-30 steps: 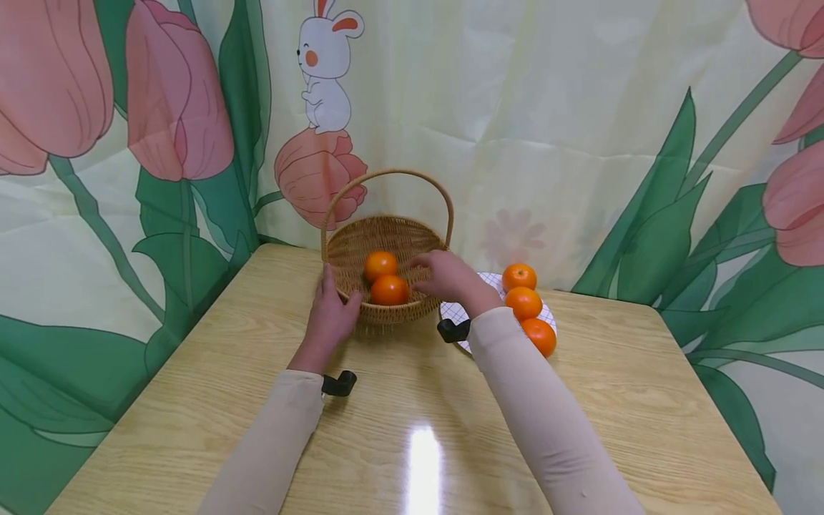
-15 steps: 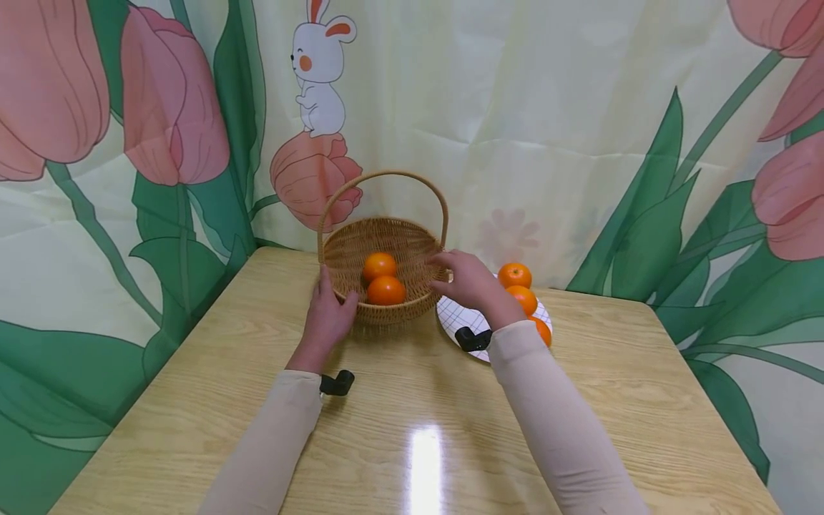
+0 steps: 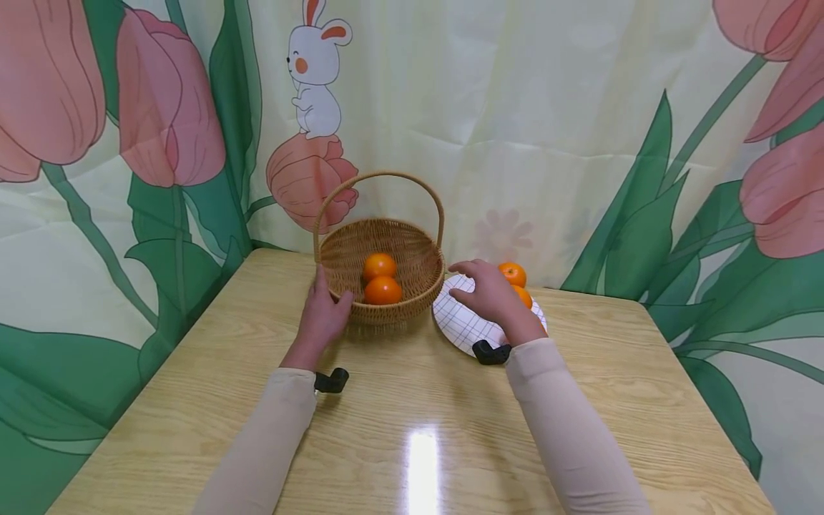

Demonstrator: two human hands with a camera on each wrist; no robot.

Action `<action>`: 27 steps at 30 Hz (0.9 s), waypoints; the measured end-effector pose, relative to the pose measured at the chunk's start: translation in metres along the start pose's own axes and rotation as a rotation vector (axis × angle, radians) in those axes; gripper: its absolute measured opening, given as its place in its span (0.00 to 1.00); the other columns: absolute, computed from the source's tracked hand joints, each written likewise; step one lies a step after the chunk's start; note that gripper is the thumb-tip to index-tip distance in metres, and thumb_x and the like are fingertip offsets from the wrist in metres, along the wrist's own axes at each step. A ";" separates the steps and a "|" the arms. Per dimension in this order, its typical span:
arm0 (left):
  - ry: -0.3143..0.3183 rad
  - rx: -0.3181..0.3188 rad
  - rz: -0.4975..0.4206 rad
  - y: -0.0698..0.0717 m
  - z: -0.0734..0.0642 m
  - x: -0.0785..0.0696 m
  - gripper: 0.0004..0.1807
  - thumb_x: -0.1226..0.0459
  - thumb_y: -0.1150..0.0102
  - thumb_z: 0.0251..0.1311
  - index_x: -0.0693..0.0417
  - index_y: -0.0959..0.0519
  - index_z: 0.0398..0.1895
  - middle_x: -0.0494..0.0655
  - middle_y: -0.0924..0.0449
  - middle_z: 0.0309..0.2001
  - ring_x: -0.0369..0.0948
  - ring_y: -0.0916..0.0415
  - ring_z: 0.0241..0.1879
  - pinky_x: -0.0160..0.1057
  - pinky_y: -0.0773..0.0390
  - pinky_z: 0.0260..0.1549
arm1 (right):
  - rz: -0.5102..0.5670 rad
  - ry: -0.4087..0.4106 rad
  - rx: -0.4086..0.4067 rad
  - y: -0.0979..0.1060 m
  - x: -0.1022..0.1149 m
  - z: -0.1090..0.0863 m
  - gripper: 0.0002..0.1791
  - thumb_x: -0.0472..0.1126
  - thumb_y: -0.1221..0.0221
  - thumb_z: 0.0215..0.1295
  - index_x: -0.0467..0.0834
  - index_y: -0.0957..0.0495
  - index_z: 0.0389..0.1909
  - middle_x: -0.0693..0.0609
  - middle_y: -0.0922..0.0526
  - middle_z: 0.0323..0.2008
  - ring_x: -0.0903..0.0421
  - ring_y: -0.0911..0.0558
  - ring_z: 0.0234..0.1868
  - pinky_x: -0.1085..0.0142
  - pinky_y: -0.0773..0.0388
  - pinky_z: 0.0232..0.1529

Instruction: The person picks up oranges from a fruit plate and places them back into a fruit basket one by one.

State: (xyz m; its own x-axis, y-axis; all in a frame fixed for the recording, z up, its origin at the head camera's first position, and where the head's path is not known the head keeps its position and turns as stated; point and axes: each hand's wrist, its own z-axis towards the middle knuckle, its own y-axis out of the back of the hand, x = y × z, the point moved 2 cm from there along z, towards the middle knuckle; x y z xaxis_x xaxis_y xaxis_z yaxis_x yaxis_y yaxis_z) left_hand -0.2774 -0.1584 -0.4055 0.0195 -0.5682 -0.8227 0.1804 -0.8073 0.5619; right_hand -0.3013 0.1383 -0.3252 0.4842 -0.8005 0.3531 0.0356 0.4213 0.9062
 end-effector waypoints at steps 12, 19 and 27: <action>-0.008 0.003 0.007 0.002 0.000 0.002 0.46 0.45 0.60 0.58 0.43 0.73 0.71 0.58 0.59 0.71 0.57 0.52 0.68 0.56 0.45 0.62 | 0.002 -0.118 0.041 0.000 -0.025 -0.023 0.25 0.48 0.41 0.57 0.46 0.28 0.56 0.46 0.27 0.55 0.46 0.28 0.55 0.50 0.31 0.55; -0.008 0.011 0.013 0.001 0.001 0.001 0.46 0.45 0.60 0.59 0.43 0.73 0.71 0.59 0.59 0.71 0.57 0.52 0.68 0.55 0.45 0.63 | 0.010 -0.190 0.044 -0.001 -0.037 -0.035 0.24 0.48 0.41 0.57 0.48 0.28 0.55 0.48 0.28 0.57 0.45 0.29 0.56 0.48 0.32 0.55; -0.014 0.007 0.008 0.001 0.002 0.001 0.45 0.46 0.60 0.59 0.44 0.73 0.71 0.59 0.59 0.71 0.57 0.52 0.68 0.56 0.45 0.63 | 0.023 -0.242 0.042 0.000 -0.048 -0.049 0.22 0.48 0.42 0.58 0.49 0.28 0.54 0.47 0.29 0.58 0.44 0.31 0.57 0.45 0.35 0.57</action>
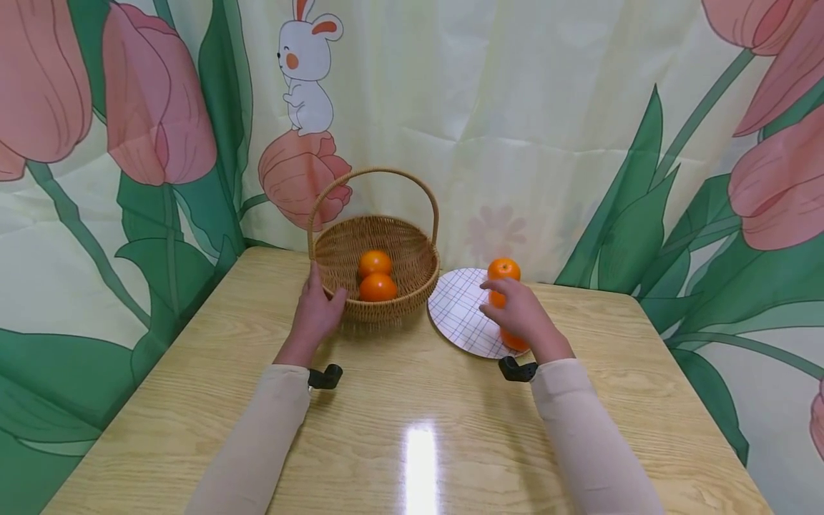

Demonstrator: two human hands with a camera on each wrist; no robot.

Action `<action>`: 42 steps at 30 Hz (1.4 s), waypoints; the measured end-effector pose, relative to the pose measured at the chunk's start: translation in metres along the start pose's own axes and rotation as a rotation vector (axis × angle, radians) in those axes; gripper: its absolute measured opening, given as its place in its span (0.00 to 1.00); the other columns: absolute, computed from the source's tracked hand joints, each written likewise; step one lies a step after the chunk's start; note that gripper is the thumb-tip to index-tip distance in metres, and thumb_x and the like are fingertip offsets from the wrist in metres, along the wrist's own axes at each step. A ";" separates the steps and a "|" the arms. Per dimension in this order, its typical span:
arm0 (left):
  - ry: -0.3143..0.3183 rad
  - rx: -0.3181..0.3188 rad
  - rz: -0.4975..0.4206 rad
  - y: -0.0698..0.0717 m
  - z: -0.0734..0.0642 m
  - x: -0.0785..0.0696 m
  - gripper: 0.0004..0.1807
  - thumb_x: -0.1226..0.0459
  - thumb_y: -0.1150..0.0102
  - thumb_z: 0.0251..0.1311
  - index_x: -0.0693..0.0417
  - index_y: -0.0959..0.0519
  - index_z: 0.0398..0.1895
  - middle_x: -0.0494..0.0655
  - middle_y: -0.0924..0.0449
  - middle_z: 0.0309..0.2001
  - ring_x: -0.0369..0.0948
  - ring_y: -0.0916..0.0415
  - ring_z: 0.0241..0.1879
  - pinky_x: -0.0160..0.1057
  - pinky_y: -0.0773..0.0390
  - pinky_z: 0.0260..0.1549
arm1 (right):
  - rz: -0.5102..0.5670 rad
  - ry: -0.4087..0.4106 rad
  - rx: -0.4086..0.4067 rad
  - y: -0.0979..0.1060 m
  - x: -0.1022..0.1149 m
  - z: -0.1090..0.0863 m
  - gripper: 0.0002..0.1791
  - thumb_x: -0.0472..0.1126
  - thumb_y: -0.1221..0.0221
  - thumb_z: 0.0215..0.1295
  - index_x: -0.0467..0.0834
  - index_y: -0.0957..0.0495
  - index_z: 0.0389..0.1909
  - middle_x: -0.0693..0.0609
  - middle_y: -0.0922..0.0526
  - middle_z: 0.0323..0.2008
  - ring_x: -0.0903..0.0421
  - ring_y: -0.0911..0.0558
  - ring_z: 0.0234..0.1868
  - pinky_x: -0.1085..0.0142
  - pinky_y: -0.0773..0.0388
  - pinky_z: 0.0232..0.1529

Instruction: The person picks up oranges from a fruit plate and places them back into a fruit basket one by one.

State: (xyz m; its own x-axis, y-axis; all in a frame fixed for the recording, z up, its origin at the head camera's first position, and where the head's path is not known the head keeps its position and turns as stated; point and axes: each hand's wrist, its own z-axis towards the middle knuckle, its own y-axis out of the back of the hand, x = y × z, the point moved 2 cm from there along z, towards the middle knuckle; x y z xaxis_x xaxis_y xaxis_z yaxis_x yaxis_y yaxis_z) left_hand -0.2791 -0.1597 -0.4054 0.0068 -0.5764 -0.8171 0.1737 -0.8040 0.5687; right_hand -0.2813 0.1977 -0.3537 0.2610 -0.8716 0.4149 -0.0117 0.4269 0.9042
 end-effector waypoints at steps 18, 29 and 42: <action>-0.017 -0.015 0.000 0.001 0.002 0.001 0.45 0.47 0.59 0.59 0.45 0.72 0.71 0.58 0.59 0.71 0.57 0.52 0.68 0.55 0.45 0.63 | -0.051 -0.087 -0.005 -0.008 -0.031 -0.015 0.27 0.50 0.41 0.57 0.44 0.30 0.56 0.43 0.28 0.54 0.42 0.30 0.54 0.46 0.32 0.54; -0.024 -0.019 0.000 0.001 0.001 0.000 0.45 0.48 0.59 0.59 0.46 0.72 0.71 0.58 0.57 0.71 0.57 0.51 0.67 0.55 0.44 0.62 | -0.023 -0.175 -0.002 -0.011 -0.046 -0.024 0.27 0.48 0.39 0.52 0.42 0.28 0.54 0.42 0.33 0.55 0.41 0.31 0.51 0.45 0.30 0.50; -0.011 -0.014 0.000 0.001 0.001 0.000 0.45 0.47 0.59 0.59 0.45 0.73 0.71 0.57 0.58 0.71 0.57 0.51 0.68 0.55 0.45 0.63 | 0.002 -0.224 0.035 -0.017 -0.055 -0.031 0.35 0.49 0.35 0.49 0.43 0.33 0.59 0.36 0.41 0.61 0.37 0.35 0.55 0.41 0.35 0.54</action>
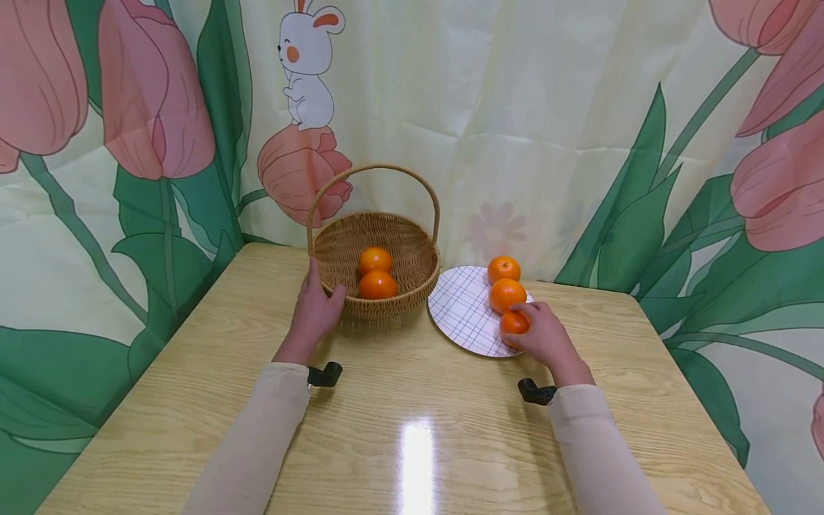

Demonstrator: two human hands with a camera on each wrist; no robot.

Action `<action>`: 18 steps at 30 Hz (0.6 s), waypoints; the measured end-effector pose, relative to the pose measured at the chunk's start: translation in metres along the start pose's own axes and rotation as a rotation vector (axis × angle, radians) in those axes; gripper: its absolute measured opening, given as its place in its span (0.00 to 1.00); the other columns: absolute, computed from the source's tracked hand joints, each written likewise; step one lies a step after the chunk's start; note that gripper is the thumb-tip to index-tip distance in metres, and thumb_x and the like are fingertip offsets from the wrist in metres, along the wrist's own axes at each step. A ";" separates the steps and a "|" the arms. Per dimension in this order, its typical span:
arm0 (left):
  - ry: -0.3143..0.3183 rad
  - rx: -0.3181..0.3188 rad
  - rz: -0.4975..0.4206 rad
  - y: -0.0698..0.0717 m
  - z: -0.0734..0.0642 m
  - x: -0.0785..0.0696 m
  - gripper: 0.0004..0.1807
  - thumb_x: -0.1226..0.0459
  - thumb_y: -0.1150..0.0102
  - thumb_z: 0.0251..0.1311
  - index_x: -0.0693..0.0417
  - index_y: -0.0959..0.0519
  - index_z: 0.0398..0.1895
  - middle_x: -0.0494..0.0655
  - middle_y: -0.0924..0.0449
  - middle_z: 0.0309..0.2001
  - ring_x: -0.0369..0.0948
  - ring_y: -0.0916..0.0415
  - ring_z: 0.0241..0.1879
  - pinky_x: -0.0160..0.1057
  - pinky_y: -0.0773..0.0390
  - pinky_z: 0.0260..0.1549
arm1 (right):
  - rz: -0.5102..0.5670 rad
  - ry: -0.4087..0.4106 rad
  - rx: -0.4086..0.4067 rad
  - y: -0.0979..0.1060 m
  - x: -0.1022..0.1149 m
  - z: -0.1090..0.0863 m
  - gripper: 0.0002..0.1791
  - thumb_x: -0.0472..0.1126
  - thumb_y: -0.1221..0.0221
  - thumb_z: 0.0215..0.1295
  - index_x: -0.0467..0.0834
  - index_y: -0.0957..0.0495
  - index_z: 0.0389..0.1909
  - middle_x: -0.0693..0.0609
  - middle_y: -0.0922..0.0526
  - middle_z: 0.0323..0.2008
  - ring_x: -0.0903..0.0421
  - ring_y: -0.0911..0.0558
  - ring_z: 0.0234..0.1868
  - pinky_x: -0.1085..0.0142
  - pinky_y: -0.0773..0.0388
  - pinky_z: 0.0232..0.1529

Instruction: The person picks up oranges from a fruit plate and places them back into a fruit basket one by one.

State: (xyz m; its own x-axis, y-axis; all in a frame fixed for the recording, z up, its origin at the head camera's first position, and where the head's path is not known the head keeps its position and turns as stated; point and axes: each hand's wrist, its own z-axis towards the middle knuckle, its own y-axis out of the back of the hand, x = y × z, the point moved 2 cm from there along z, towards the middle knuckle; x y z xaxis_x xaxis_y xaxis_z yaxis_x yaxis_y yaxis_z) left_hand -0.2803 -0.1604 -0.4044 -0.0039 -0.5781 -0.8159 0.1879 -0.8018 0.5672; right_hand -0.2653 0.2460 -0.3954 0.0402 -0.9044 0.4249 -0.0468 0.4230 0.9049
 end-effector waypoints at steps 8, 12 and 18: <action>0.004 -0.006 -0.008 -0.001 0.001 0.000 0.46 0.48 0.58 0.58 0.45 0.72 0.71 0.57 0.57 0.71 0.56 0.49 0.67 0.55 0.44 0.62 | 0.035 -0.026 0.012 -0.006 -0.005 0.001 0.36 0.46 0.35 0.50 0.45 0.35 0.61 0.37 0.45 0.63 0.37 0.36 0.56 0.40 0.36 0.55; 0.013 -0.005 -0.010 -0.001 0.001 0.000 0.46 0.48 0.58 0.58 0.44 0.72 0.71 0.57 0.57 0.71 0.57 0.48 0.67 0.55 0.43 0.62 | 0.033 -0.018 0.014 -0.006 -0.005 0.001 0.35 0.46 0.35 0.50 0.45 0.35 0.60 0.37 0.45 0.63 0.37 0.36 0.56 0.40 0.36 0.55; 0.009 -0.008 -0.004 -0.001 0.000 0.000 0.45 0.48 0.58 0.58 0.44 0.72 0.71 0.58 0.58 0.71 0.57 0.49 0.67 0.55 0.43 0.62 | 0.030 0.000 0.028 -0.007 -0.001 0.000 0.35 0.45 0.34 0.49 0.46 0.35 0.59 0.38 0.44 0.62 0.38 0.36 0.56 0.40 0.36 0.55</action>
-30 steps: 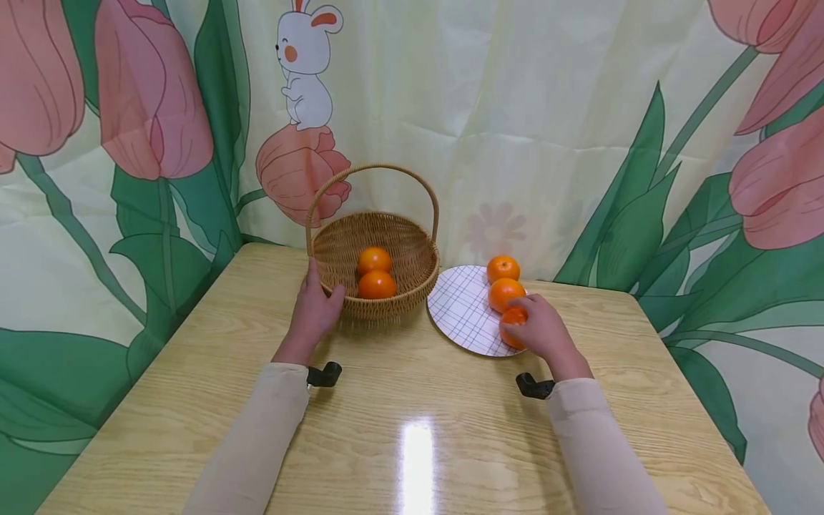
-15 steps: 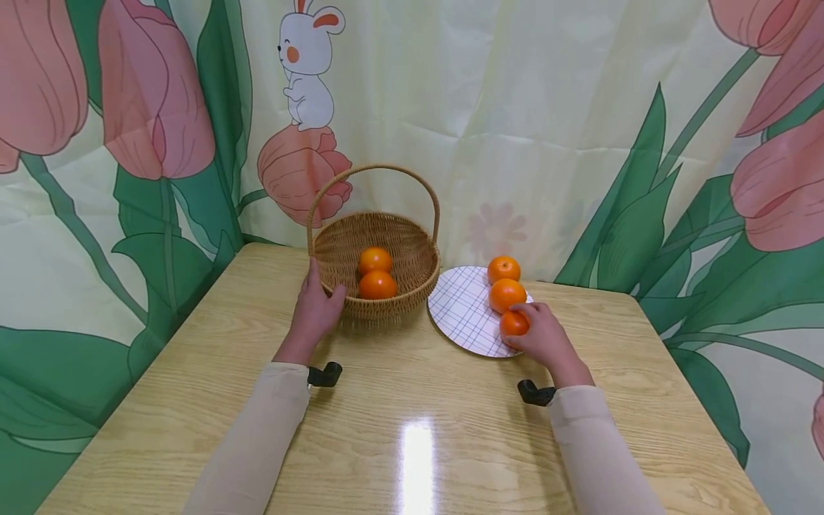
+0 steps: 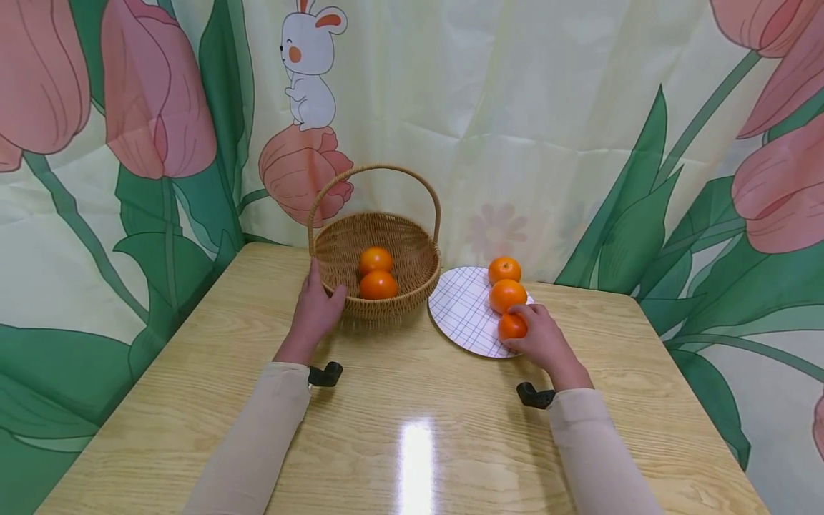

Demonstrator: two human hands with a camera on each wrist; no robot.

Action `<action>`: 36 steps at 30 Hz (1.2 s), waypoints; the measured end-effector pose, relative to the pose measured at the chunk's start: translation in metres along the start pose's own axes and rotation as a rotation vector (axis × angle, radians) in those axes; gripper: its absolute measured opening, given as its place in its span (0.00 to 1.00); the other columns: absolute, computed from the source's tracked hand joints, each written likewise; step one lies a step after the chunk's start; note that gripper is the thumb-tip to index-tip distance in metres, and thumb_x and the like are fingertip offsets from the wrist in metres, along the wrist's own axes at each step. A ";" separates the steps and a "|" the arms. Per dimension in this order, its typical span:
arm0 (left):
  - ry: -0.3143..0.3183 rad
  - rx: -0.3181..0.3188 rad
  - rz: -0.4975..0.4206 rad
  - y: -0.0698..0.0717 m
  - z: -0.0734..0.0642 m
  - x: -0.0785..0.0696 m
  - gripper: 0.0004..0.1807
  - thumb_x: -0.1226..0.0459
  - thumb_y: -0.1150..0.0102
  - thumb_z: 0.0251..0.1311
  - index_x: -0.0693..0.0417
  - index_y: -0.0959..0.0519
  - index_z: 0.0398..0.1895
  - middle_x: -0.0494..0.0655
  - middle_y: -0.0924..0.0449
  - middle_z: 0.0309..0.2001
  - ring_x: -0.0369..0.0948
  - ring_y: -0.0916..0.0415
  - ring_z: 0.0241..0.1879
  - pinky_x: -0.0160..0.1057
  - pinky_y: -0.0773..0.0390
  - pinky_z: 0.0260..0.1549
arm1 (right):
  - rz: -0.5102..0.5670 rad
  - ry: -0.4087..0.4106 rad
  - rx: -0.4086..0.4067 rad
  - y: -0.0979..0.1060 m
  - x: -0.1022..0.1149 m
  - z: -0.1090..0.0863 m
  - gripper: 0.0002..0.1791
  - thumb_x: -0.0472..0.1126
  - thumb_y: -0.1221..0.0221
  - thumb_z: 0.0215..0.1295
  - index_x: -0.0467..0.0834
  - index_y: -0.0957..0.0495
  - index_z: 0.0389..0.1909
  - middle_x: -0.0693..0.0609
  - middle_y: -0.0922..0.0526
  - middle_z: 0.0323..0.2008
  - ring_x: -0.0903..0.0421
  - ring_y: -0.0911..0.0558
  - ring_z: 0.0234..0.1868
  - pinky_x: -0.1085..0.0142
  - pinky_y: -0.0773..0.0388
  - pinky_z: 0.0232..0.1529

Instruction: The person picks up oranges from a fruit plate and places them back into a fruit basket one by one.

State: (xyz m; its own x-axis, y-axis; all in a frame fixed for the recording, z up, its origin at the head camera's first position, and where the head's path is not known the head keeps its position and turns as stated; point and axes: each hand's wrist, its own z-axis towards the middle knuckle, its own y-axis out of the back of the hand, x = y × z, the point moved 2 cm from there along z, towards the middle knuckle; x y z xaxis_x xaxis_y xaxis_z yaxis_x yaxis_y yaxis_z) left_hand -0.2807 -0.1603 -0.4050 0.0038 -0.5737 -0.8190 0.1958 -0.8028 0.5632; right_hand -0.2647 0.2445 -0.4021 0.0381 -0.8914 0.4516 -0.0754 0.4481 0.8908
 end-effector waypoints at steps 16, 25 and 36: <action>0.006 0.001 -0.007 -0.001 -0.001 0.000 0.45 0.48 0.58 0.58 0.42 0.72 0.71 0.58 0.58 0.71 0.56 0.50 0.67 0.54 0.43 0.62 | 0.029 0.066 -0.007 -0.005 0.022 0.001 0.34 0.46 0.33 0.47 0.49 0.34 0.58 0.43 0.43 0.62 0.41 0.35 0.56 0.43 0.33 0.53; 0.003 0.006 0.000 -0.001 0.000 0.001 0.45 0.48 0.59 0.59 0.42 0.73 0.71 0.59 0.58 0.71 0.58 0.50 0.67 0.55 0.44 0.62 | 0.003 0.152 -0.063 -0.005 0.037 0.005 0.33 0.47 0.33 0.47 0.51 0.33 0.56 0.44 0.40 0.60 0.41 0.33 0.55 0.42 0.31 0.51; 0.004 -0.005 -0.002 0.000 -0.002 -0.001 0.45 0.48 0.59 0.59 0.44 0.71 0.71 0.58 0.57 0.71 0.57 0.50 0.67 0.55 0.44 0.62 | 0.020 0.208 -0.087 -0.001 0.052 0.009 0.31 0.48 0.34 0.48 0.54 0.33 0.56 0.47 0.38 0.58 0.43 0.32 0.55 0.44 0.29 0.50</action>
State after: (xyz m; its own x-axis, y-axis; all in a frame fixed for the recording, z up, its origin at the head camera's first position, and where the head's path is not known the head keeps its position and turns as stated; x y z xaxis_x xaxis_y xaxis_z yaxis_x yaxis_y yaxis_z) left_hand -0.2784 -0.1594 -0.4041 0.0078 -0.5711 -0.8208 0.2003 -0.8033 0.5608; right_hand -0.2714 0.1969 -0.3798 0.2426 -0.8533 0.4616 0.0081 0.4775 0.8786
